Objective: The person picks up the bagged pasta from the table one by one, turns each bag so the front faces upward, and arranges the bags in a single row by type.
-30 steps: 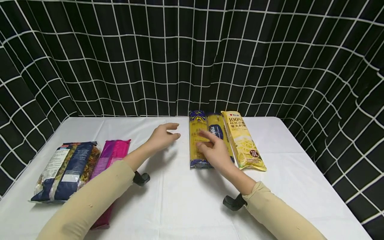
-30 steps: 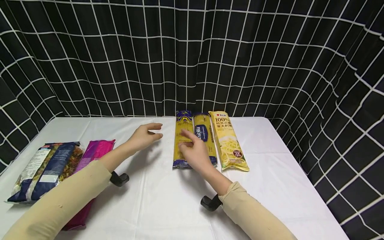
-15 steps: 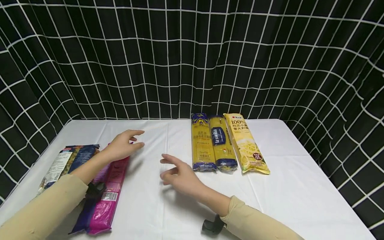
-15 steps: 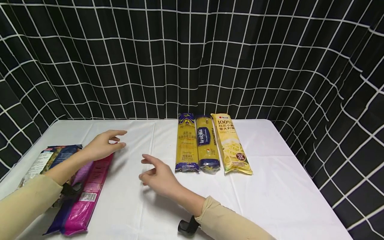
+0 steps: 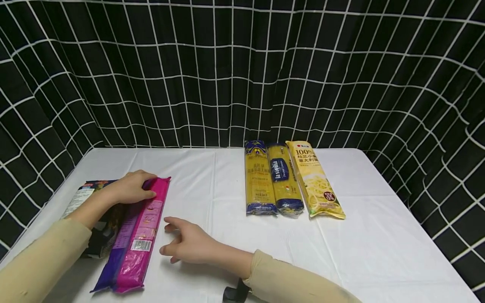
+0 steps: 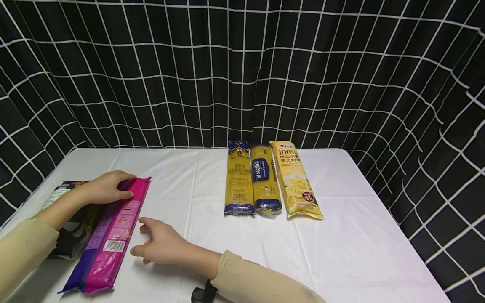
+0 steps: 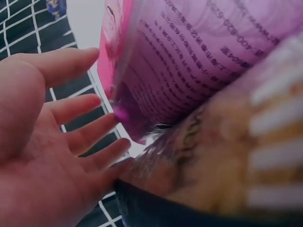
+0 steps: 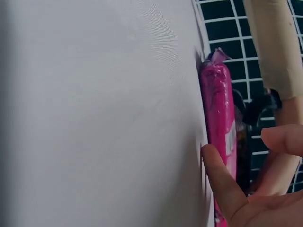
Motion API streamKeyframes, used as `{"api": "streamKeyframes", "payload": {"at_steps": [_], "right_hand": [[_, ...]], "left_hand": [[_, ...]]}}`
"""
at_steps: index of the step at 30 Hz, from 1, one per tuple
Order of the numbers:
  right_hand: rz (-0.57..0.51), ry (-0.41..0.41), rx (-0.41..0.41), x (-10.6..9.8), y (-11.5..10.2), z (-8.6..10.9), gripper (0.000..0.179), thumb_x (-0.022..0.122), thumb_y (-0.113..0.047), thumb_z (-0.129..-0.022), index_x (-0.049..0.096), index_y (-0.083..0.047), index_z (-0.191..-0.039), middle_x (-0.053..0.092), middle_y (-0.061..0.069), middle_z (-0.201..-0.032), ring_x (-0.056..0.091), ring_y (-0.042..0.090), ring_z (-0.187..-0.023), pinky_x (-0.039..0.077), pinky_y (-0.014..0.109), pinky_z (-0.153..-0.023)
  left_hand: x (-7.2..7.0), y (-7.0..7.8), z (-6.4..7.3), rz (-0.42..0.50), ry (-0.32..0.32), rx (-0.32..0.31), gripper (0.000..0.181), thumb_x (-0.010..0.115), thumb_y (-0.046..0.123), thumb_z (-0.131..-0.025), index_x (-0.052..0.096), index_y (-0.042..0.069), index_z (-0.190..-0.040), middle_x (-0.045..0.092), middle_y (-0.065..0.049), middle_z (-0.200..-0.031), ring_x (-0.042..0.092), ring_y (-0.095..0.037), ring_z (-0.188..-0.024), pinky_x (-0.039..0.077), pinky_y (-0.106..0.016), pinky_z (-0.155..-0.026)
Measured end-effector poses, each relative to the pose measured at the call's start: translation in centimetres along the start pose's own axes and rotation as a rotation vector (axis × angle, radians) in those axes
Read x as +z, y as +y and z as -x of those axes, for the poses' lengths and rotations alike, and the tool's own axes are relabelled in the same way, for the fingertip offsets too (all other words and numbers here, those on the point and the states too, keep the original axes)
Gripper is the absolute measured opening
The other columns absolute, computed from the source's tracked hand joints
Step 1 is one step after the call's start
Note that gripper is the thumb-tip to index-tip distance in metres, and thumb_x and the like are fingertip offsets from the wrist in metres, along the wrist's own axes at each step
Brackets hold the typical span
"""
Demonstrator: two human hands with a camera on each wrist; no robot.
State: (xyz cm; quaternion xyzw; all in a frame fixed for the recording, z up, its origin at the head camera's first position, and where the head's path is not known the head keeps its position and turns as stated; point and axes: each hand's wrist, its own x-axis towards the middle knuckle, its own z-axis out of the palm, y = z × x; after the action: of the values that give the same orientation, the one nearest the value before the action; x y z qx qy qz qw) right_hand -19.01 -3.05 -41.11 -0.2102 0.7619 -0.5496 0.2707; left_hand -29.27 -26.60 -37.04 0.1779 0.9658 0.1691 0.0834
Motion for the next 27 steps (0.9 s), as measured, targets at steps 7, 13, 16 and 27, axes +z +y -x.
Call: {"api": "streamKeyframes", "payload": {"at_steps": [7, 13, 16, 27], "right_hand": [[-0.01, 0.044, 0.017, 1.5, -0.4, -1.7, 0.075, 0.078, -0.01, -0.092, 0.042, -0.006, -0.157, 0.072, 0.009, -0.122, 0.075, 0.018, -0.067, 0.055, 0.023, -0.071], [-0.053, 0.057, -0.009, 2.2, -0.7, -2.6, 0.074, 0.076, -0.006, -0.09, 0.044, -0.004, -0.156, 0.057, 0.01, -0.147, 0.074, 0.018, -0.066, 0.055, 0.022, -0.068], [-0.064, 0.067, -0.025, 2.4, -0.8, -3.1, 0.074, 0.075, -0.003, -0.089, 0.043, -0.003, -0.156, 0.053, 0.016, -0.146, 0.075, 0.018, -0.068, 0.056, 0.022, -0.068], [-0.248, 0.11, 0.0, 2.8, -0.2, -3.9, 0.084, 0.072, 0.008, -0.085, 0.034, -0.001, -0.159, 0.055, 0.006, -0.125, 0.071, 0.021, -0.073, 0.063, 0.033, -0.066]], "left_hand": [[0.4, -0.8, -0.4, -0.031, -0.004, -0.005, 0.062, 0.076, 0.021, -0.092, 0.056, -0.009, -0.142, 0.049, -0.037, -0.142, 0.049, -0.056, -0.13, 0.045, -0.069, -0.103], [0.4, -1.3, -0.8, -0.023, -0.046, -0.033, 0.071, 0.076, 0.023, -0.093, 0.047, -0.013, -0.147, 0.047, -0.039, -0.145, 0.047, -0.057, -0.133, 0.042, -0.069, -0.107], [0.4, -1.5, -1.0, -0.013, -0.051, -0.049, 0.072, 0.074, 0.024, -0.094, 0.045, -0.014, -0.148, 0.049, -0.04, -0.143, 0.05, -0.055, -0.131, 0.043, -0.069, -0.106], [0.8, -1.8, -0.8, 0.078, 0.122, -0.034, 0.063, 0.087, 0.022, -0.084, 0.062, -0.01, -0.132, 0.058, -0.035, -0.128, 0.058, -0.048, -0.115, 0.049, -0.064, -0.1]]}}
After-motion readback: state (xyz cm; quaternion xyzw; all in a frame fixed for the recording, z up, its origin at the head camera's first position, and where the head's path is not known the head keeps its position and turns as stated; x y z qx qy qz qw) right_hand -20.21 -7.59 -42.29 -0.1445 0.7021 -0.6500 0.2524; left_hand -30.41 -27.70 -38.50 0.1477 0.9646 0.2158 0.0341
